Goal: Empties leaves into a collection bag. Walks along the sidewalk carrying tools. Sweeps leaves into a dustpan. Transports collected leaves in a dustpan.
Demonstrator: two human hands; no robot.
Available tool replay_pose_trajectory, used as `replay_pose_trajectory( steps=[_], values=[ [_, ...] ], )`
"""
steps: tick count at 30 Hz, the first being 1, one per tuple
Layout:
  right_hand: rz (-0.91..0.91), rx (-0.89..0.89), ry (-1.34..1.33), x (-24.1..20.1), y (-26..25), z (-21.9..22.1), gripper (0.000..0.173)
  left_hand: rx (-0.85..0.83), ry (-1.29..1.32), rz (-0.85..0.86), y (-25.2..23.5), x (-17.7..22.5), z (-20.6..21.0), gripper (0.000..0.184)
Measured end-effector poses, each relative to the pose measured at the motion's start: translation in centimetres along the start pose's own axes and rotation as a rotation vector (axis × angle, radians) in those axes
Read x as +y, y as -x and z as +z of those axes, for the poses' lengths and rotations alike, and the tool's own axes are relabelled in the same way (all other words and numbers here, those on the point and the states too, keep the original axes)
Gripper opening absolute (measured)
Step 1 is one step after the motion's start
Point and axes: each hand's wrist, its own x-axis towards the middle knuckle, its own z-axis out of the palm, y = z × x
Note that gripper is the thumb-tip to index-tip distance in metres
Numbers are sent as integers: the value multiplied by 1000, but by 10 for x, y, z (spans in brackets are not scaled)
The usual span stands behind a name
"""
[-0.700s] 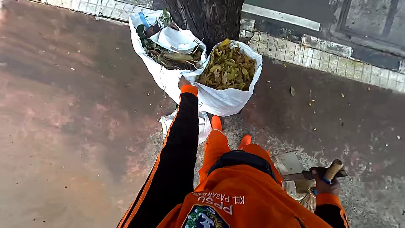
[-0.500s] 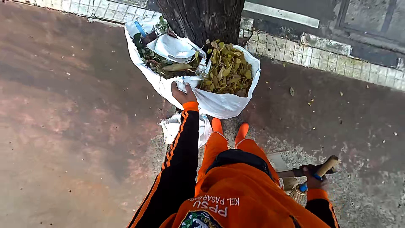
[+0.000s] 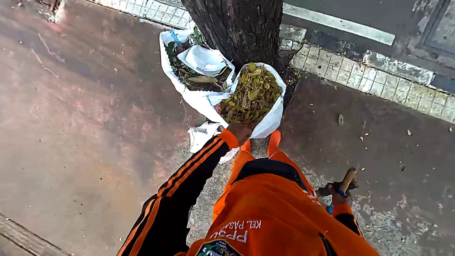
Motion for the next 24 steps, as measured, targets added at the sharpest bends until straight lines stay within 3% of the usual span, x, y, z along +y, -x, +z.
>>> replay_pose_trajectory(
  steps=[4,6,7,9,12,14,16,19,22,24],
  values=[
    [-84,-37,70,-17,-27,-12,55,355,17,-431,-26,-29,-54,35],
    [-133,-41,89,-30,-33,-21,52,378,-61,-611,-58,-58,-73,63],
    [-157,-34,97,-36,-35,-26,50,362,-106,-651,-72,-73,-78,59],
    [-185,-15,105,-48,-35,-37,50,350,-112,-741,-85,-95,-92,34],
    [-190,13,96,-55,-39,-51,53,505,134,-967,-90,-124,-132,39],
    [-195,14,92,-58,-44,-59,54,503,204,-1073,-96,-129,-145,48],
    [-211,9,112,-60,-52,-61,49,507,163,-1057,-102,-125,-146,47],
    [-225,-20,133,-53,-66,-59,47,584,60,-965,-86,-86,-143,66],
    [-201,-54,190,-55,-69,-52,46,752,45,-586,-74,-29,-112,62],
    [-175,-85,215,-58,-70,-47,49,656,110,-445,-102,-16,-78,75]
  ],
)
